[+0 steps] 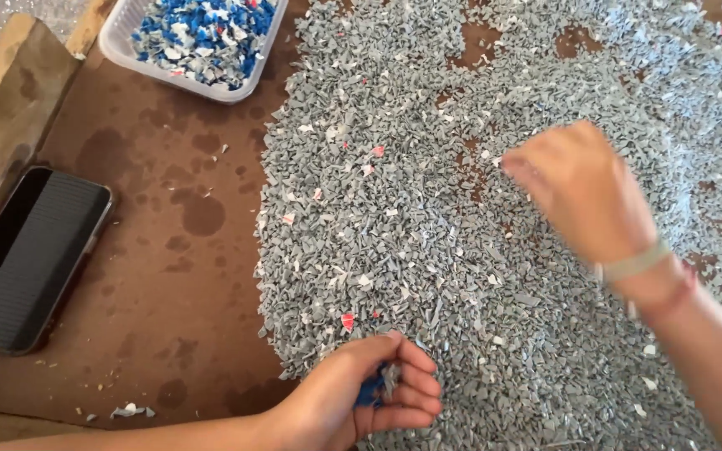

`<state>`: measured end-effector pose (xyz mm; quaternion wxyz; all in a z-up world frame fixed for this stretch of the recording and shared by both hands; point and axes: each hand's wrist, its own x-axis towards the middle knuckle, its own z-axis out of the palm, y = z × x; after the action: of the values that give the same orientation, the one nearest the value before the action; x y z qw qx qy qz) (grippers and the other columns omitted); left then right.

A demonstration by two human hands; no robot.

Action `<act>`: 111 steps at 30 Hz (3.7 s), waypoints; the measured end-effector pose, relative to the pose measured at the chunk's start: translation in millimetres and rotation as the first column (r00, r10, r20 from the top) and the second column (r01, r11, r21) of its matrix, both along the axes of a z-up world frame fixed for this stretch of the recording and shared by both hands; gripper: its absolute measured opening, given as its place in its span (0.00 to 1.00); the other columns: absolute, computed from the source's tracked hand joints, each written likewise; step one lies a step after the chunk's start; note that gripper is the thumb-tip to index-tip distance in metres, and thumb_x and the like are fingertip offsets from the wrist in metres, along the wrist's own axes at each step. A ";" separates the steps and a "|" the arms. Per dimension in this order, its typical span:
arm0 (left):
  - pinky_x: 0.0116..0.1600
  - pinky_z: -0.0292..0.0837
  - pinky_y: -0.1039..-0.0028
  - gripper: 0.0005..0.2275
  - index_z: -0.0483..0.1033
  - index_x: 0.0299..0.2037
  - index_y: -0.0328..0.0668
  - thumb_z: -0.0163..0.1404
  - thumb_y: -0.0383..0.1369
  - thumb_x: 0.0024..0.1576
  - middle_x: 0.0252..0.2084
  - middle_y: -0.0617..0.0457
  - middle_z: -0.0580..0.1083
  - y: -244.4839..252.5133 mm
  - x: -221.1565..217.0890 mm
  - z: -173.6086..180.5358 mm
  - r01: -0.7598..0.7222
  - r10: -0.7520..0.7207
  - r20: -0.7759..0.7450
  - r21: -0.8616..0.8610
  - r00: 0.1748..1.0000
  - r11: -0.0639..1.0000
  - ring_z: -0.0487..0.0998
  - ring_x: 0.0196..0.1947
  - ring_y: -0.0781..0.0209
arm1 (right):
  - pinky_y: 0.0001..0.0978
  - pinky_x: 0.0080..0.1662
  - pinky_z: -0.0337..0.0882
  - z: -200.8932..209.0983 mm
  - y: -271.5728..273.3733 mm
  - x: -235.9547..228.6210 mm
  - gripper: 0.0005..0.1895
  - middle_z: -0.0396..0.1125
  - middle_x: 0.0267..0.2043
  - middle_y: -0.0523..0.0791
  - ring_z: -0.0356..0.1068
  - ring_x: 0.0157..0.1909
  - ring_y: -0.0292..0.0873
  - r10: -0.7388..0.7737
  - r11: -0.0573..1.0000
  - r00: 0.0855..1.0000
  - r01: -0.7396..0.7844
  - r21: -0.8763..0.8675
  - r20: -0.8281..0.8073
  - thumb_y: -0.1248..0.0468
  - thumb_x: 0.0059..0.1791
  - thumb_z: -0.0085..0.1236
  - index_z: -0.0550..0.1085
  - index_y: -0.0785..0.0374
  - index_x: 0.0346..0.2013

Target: The person sorts through a large pile of grey plastic shards on a wooden table, picking out blue and red pieces by hand and placing them into a white container. Another person's hands are briefly visible at the edge of the frame.

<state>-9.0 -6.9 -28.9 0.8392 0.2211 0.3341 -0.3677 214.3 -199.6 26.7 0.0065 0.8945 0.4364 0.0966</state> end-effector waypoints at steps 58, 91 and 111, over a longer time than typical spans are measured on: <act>0.39 0.81 0.70 0.21 0.76 0.43 0.27 0.36 0.40 0.70 0.37 0.37 0.77 4.8 7.2 11.0 0.036 -0.036 -0.016 0.028 0.999 0.999 0.80 0.33 0.51 | 0.17 0.14 0.47 0.3 -31.7 -11.3 0.22 0.80 0.41 0.37 0.49 0.08 0.29 -0.181 0.965 0.836 0.253 0.071 -0.518 0.46 0.53 0.39 0.80 0.45 0.47; 0.26 0.66 0.87 0.12 0.76 0.38 0.38 0.44 0.38 0.67 0.27 0.58 0.72 -2.0 -6.7 -51.5 -0.092 0.110 0.135 -0.131 0.985 0.987 0.74 0.26 0.71 | 0.42 0.48 0.70 31.7 42.4 -165.2 0.12 0.63 0.38 0.51 0.62 0.38 0.51 0.721 0.671 0.693 -0.695 0.257 -0.008 0.71 0.58 0.40 0.72 0.75 0.48; 0.29 0.67 0.83 0.05 0.71 0.35 0.43 0.51 0.31 0.63 0.25 0.56 0.66 71.9 2.8 -13.6 -0.551 0.532 0.212 0.036 0.820 0.834 0.67 0.24 0.70 | 0.43 0.59 0.69 10.4 60.6 -64.2 0.10 0.72 0.49 0.48 0.70 0.54 0.48 0.216 0.902 0.976 -0.205 0.380 0.013 0.63 0.52 0.52 0.74 0.63 0.46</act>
<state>-6.2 64.9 -42.5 0.9258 0.1917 0.3173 -0.0743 150.2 -139.0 37.1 -0.1832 0.8279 0.5034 0.1661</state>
